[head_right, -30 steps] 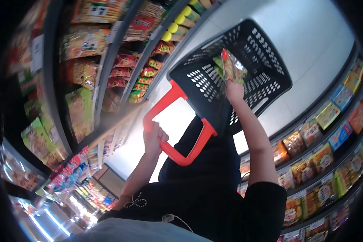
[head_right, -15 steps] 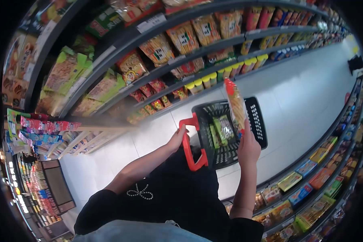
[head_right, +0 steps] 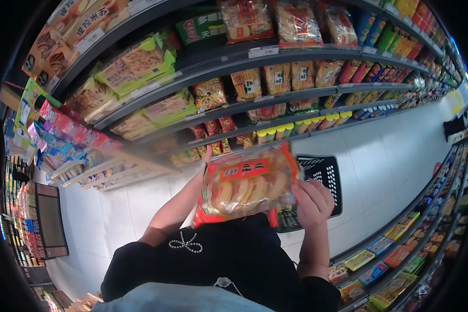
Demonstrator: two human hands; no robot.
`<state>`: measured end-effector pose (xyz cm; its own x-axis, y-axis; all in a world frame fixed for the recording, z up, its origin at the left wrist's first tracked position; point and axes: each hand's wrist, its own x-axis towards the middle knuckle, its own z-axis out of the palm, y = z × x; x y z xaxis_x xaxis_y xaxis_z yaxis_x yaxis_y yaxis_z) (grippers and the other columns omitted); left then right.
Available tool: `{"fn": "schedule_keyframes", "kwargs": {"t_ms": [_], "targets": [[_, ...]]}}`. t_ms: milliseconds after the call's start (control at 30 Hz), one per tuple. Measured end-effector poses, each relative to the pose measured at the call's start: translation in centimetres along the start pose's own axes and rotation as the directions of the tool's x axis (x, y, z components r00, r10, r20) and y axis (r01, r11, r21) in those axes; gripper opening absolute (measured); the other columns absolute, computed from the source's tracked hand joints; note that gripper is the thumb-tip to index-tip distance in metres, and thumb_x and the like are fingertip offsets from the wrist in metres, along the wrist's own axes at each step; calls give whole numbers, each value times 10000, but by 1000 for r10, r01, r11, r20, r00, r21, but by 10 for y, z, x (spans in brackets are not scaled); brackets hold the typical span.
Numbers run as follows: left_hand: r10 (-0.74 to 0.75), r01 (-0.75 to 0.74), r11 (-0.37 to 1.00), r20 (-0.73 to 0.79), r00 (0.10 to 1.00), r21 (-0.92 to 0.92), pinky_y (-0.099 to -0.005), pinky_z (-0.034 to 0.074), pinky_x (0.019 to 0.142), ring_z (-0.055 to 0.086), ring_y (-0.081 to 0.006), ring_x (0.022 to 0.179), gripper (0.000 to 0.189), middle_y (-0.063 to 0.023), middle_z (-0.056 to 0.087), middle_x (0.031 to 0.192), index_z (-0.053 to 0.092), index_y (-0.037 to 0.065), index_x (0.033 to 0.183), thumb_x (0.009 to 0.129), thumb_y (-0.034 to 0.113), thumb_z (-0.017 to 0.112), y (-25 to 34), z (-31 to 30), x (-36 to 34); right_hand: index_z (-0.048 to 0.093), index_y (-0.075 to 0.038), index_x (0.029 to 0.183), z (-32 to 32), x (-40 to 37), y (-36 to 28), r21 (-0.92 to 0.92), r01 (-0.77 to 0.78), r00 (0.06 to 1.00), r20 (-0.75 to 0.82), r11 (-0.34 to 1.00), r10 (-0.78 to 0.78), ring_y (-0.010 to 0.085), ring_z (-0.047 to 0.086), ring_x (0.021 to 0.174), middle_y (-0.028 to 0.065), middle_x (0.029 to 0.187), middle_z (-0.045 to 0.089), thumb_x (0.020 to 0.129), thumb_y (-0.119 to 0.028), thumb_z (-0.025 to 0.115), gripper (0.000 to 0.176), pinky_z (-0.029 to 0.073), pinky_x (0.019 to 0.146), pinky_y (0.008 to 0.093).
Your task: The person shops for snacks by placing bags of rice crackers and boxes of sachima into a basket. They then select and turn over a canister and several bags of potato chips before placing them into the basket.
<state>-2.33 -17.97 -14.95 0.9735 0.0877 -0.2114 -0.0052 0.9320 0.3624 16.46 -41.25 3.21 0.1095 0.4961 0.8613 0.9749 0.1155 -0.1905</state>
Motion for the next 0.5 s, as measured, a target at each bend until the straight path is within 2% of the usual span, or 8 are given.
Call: {"fn": "schedule_keyframes", "kwargs": {"t_ms": [33,133,233,300,333,433,467,500], "targets": [[-14,18,998,58,998,-61,-410,328,975,414,-278,1168,910,-199,402,1269,308,-2,1297,738,714,354,11,67,-17,605,-12,753,13,3,-3,63,-42,999,8,997,41,251,600,654,114,768,623,634,37,530,149,477,574,297],[14,16,989,-203,979,148,-418,313,986,400,-303,1179,850,-208,373,1292,277,-30,1299,779,630,405,22,90,-48,594,8,792,46,15,-10,196,-159,987,43,968,153,274,601,702,131,810,614,646,82,507,185,481,621,305],[-8,-18,969,104,995,246,-415,318,986,402,-302,1179,792,-208,362,1299,245,-46,1303,800,523,469,20,37,-63,581,23,826,69,32,-16,238,-271,962,78,933,260,282,592,796,153,892,597,668,111,486,204,473,689,301],[-54,35,991,145,988,130,-408,332,980,417,-294,1168,737,-200,381,1285,249,-43,1297,773,357,579,22,14,-71,575,33,831,83,42,-19,242,-336,941,119,910,315,278,577,881,165,939,582,691,114,474,190,459,749,287],[-29,10,992,154,988,127,-406,337,977,421,-291,1164,733,-197,389,1279,253,-41,1294,762,325,599,22,13,-76,540,15,1015,90,36,-13,245,-327,940,188,913,286,222,561,930,138,1051,545,736,103,458,303,454,758,280],[89,-106,982,109,990,154,-400,356,961,458,-273,1128,746,-175,449,1228,270,-34,1285,704,212,669,25,14,-91,387,-39,1241,114,33,-28,555,-561,806,197,613,559,165,534,969,105,1156,483,784,75,455,476,447,779,266],[136,-155,971,116,984,180,-395,367,952,472,-269,1113,748,-170,464,1213,269,-29,1287,698,194,673,27,11,-93,179,-52,1355,117,36,-35,592,-572,794,224,568,565,95,524,803,121,1221,435,811,46,430,607,445,712,242],[180,-203,957,124,976,206,-391,377,944,486,-265,1098,751,-165,479,1198,269,-24,1289,692,175,677,30,16,-96,174,-50,1355,120,33,-34,642,-634,733,321,431,600,102,526,824,123,1228,428,838,-1,423,575,444,721,241]]}}
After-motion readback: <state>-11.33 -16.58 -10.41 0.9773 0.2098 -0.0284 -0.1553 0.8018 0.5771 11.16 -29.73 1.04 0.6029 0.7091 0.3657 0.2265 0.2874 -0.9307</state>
